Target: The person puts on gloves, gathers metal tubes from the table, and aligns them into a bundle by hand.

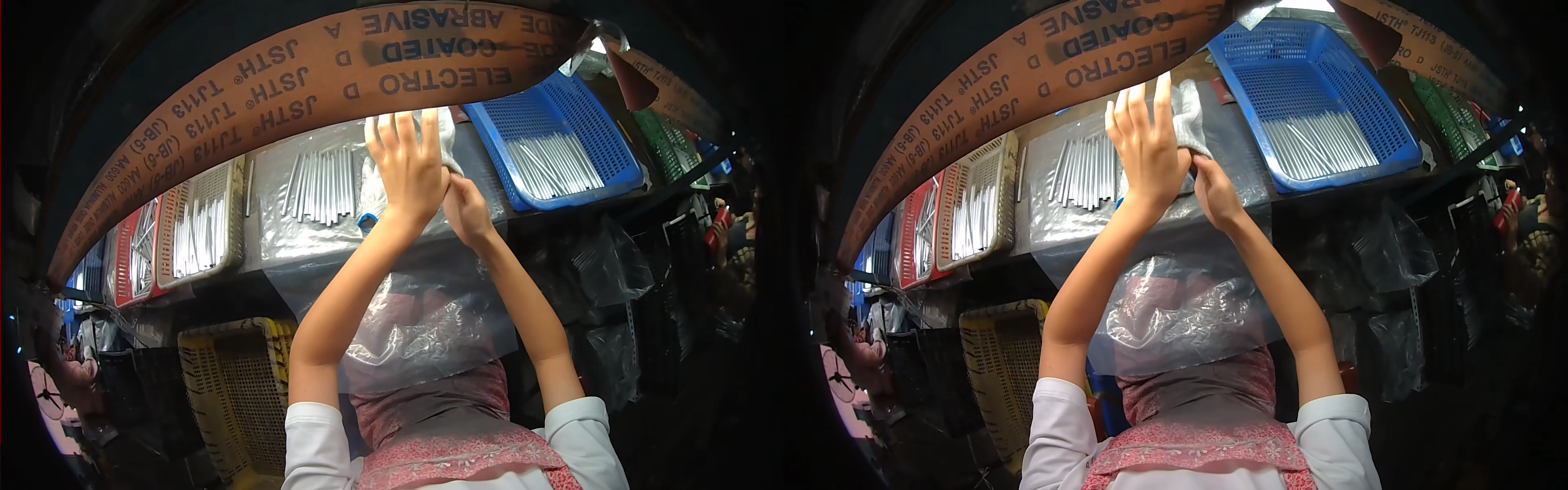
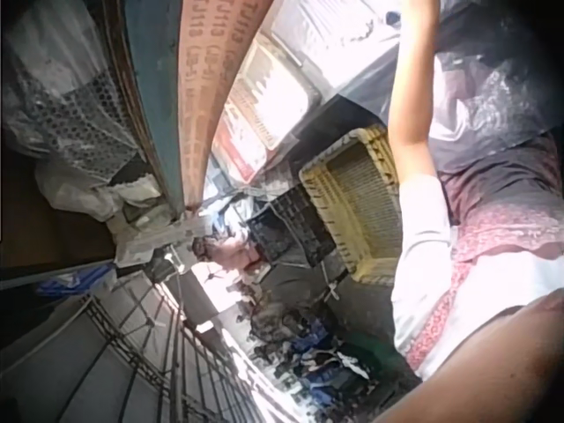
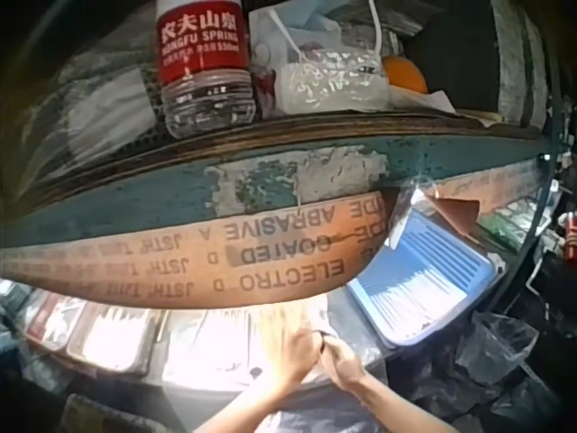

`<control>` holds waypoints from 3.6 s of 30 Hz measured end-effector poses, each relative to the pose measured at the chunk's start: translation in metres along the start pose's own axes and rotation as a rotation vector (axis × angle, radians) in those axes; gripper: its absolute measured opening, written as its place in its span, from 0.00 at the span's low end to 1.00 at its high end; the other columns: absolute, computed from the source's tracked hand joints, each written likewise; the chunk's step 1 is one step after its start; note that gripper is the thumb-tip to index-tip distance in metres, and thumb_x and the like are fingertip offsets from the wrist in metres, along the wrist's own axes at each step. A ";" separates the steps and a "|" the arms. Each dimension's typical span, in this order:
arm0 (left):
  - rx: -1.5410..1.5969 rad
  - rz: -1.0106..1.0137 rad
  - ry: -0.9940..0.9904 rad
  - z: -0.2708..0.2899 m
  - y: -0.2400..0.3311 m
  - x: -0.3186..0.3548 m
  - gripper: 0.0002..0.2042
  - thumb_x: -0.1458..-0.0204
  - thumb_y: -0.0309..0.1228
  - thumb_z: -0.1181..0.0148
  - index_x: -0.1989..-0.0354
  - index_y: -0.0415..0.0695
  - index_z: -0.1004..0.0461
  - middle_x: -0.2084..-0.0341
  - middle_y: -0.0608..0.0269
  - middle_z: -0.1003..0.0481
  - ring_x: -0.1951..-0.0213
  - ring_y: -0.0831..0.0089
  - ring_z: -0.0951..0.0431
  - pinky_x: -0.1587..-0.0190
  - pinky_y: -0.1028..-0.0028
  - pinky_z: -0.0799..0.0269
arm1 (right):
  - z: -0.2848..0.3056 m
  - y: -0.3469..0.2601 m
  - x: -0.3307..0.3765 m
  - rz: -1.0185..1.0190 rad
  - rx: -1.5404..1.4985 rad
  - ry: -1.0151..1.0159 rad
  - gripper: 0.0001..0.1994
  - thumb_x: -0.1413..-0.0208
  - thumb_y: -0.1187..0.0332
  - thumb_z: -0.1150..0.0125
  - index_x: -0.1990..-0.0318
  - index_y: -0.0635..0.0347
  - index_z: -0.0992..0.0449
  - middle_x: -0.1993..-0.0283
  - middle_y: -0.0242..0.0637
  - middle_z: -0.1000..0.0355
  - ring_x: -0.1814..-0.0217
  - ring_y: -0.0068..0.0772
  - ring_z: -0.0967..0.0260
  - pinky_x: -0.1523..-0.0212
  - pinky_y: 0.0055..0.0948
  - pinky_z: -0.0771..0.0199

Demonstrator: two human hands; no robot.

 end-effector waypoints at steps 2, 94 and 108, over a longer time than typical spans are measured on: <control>0.011 -0.098 0.035 0.007 0.015 0.004 0.38 0.63 0.23 0.40 0.36 0.47 0.38 0.37 0.50 0.41 0.37 0.52 0.41 0.35 0.50 0.53 | 0.006 0.005 -0.001 -0.134 0.113 0.349 0.22 0.31 0.58 0.64 0.43 0.68 0.34 0.41 0.41 0.34 0.38 0.32 0.38 0.39 0.33 0.37; 0.171 -0.142 -0.455 0.036 0.001 0.030 0.07 0.57 0.25 0.41 0.69 0.38 0.30 0.72 0.53 0.27 0.65 0.55 0.23 0.64 0.62 0.27 | -0.043 -0.012 -0.060 0.363 2.089 -0.225 0.11 0.45 0.57 0.46 0.59 0.46 0.22 0.60 0.38 0.24 0.53 0.42 0.28 0.44 0.47 0.37; 0.569 -0.003 -0.410 0.059 0.028 0.045 0.06 0.59 0.23 0.47 0.73 0.35 0.31 0.78 0.48 0.28 0.72 0.49 0.25 0.68 0.58 0.30 | -0.065 -0.005 -0.027 0.412 1.924 -0.595 0.24 0.39 0.44 0.55 0.45 0.48 0.28 0.42 0.40 0.31 0.40 0.44 0.36 0.31 0.52 0.55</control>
Point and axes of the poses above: each hand's wrist, its own x-axis away from the middle knuckle, its own z-axis out of the back of the hand, y = z × x, the point moved 3 cm from there along -x, towards the middle knuckle
